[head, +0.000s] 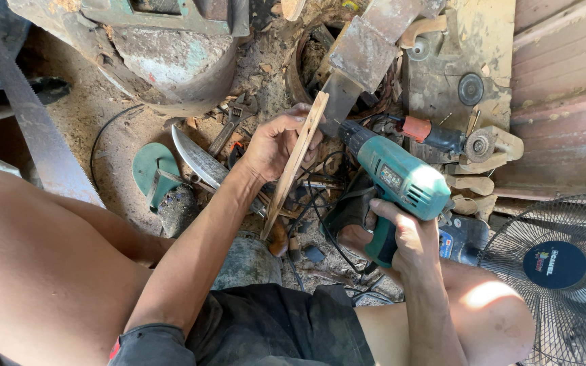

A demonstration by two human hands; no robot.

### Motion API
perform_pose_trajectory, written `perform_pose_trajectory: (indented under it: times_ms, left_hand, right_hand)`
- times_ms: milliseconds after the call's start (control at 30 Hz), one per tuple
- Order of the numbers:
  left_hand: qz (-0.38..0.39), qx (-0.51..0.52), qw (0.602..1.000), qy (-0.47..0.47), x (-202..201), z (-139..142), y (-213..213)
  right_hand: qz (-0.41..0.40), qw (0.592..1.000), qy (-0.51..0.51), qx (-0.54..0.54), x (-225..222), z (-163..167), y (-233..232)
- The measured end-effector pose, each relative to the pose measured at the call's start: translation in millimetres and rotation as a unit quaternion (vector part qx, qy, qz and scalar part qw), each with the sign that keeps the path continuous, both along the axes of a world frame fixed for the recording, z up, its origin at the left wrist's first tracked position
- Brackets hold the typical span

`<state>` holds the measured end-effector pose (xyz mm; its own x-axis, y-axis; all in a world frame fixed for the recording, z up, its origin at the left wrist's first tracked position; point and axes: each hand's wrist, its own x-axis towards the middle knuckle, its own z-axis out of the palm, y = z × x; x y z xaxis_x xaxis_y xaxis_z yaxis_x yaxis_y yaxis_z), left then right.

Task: The person drills a series of holes along the edge of a curved wooden piece using a corded drill. After drilling, the person inserts a metal wire through the holes and bends it with pliers to secure it in place.

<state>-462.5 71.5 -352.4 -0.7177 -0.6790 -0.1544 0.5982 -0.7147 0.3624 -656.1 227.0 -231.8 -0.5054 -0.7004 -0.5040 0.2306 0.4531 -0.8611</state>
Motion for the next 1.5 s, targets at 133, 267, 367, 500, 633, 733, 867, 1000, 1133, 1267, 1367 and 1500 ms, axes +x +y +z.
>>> perform_pose_trajectory:
  times_ms: [133,267,367,500,633,733,867,1000,1133,1267,1367,1500]
  left_hand:
    - [0.036,0.021,0.999,-0.001,-2.8,-7.5,-0.2]
    - [0.054,-0.01,0.998,-0.015,-3.7,-11.3,-2.5]
    - [0.059,-0.023,0.998,-0.01,-4.5,-11.9,-3.6]
    - [0.062,-0.015,0.998,-0.004,-4.2,-12.3,-4.3]
    - [0.06,-0.03,0.998,-0.013,-4.2,-14.4,-3.7]
    - [0.075,-0.025,0.996,-0.034,-6.4,-17.7,-1.7]
    - [0.102,-0.041,0.99,-0.089,-8.3,-23.4,1.6]
    - [0.115,-0.033,0.988,-0.099,-9.8,-28.2,0.5]
    - [0.128,-0.007,0.985,-0.118,-13.4,-32.3,-1.1]
    - [0.142,-0.019,0.977,-0.16,-16.2,-39.0,0.5]
    - [0.146,-0.036,0.971,-0.186,-17.3,-45.5,1.4]
    - [0.159,-0.041,0.963,-0.213,-20.8,-53.0,1.4]
  right_hand:
    - [0.0,1.0,-0.003,-0.001,-1.1,-1.6,0.6]
    - [0.001,1.0,-0.003,0.002,-1.6,-2.6,0.7]
    - [-0.004,1.0,-0.002,0.008,-1.6,-2.9,0.4]
    - [-0.001,1.0,-0.003,0.014,-1.1,-2.1,-0.1]
    - [-0.005,1.0,0.006,0.018,0.0,-0.5,-0.3]
    - [-0.007,1.0,0.008,0.018,0.7,0.3,-1.0]
    - [-0.007,1.0,0.013,0.02,1.0,1.0,-0.7]
    - [-0.001,1.0,0.009,0.019,-0.1,1.1,-0.5]
    - [-0.002,1.0,0.01,0.02,-0.9,0.4,-0.8]
    - [0.002,1.0,0.01,0.018,-0.1,1.0,-0.9]
    - [0.0,1.0,0.011,0.019,0.7,3.0,-1.4]
    - [0.01,1.0,0.011,0.012,3.0,5.7,-1.0]
